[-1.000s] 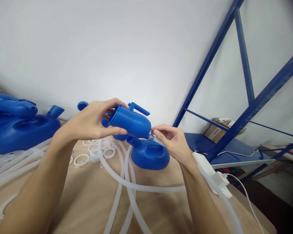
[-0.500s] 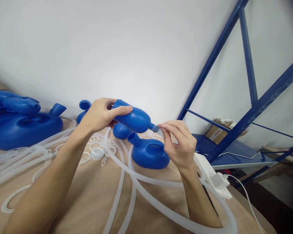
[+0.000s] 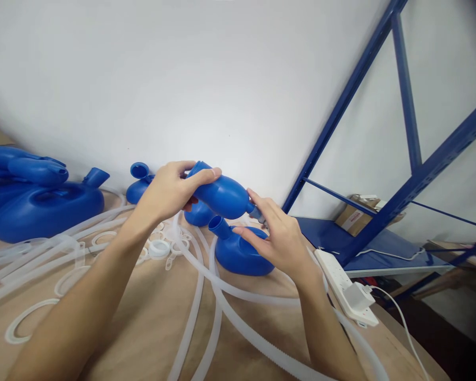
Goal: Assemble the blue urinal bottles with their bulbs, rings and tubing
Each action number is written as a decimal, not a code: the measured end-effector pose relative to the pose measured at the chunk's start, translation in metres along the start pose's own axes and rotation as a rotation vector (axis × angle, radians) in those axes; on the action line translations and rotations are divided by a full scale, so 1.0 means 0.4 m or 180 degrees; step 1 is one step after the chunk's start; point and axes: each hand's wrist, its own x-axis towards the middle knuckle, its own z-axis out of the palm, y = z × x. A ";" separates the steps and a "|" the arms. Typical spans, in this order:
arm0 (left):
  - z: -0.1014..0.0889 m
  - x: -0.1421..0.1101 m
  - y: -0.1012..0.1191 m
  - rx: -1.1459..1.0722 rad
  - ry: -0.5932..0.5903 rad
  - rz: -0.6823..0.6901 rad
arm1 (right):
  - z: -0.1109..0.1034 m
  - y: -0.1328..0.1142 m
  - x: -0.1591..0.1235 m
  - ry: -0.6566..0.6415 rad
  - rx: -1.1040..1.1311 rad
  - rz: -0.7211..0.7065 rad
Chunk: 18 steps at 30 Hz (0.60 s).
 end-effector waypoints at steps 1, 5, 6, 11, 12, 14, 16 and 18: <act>0.004 -0.002 0.001 -0.0035 0.0004 0.0048 | 0.007 -0.002 -0.001 0.0067 0.0061 0.0096; 0.015 0.000 -0.004 -0.0098 -0.0098 0.0184 | 0.021 -0.003 -0.001 0.0240 0.0346 0.0372; 0.018 0.001 -0.007 -0.0061 -0.0112 0.0222 | 0.020 -0.002 -0.001 0.0224 0.0426 0.0431; 0.023 0.007 -0.014 0.0004 -0.0113 0.0421 | 0.009 0.008 -0.004 0.0280 0.1033 0.0673; 0.020 0.008 -0.014 0.0031 -0.0133 0.0443 | 0.007 0.008 -0.005 0.0210 0.1103 0.0715; 0.008 0.009 -0.013 0.0156 -0.0135 0.0475 | 0.002 0.005 -0.006 -0.0009 0.1202 0.0807; -0.009 0.007 -0.009 0.0271 -0.0070 0.0519 | -0.004 -0.003 -0.005 -0.0214 0.1367 0.0818; -0.024 0.001 -0.003 0.0292 -0.0011 0.0599 | -0.014 -0.010 -0.004 -0.0293 0.1587 0.0749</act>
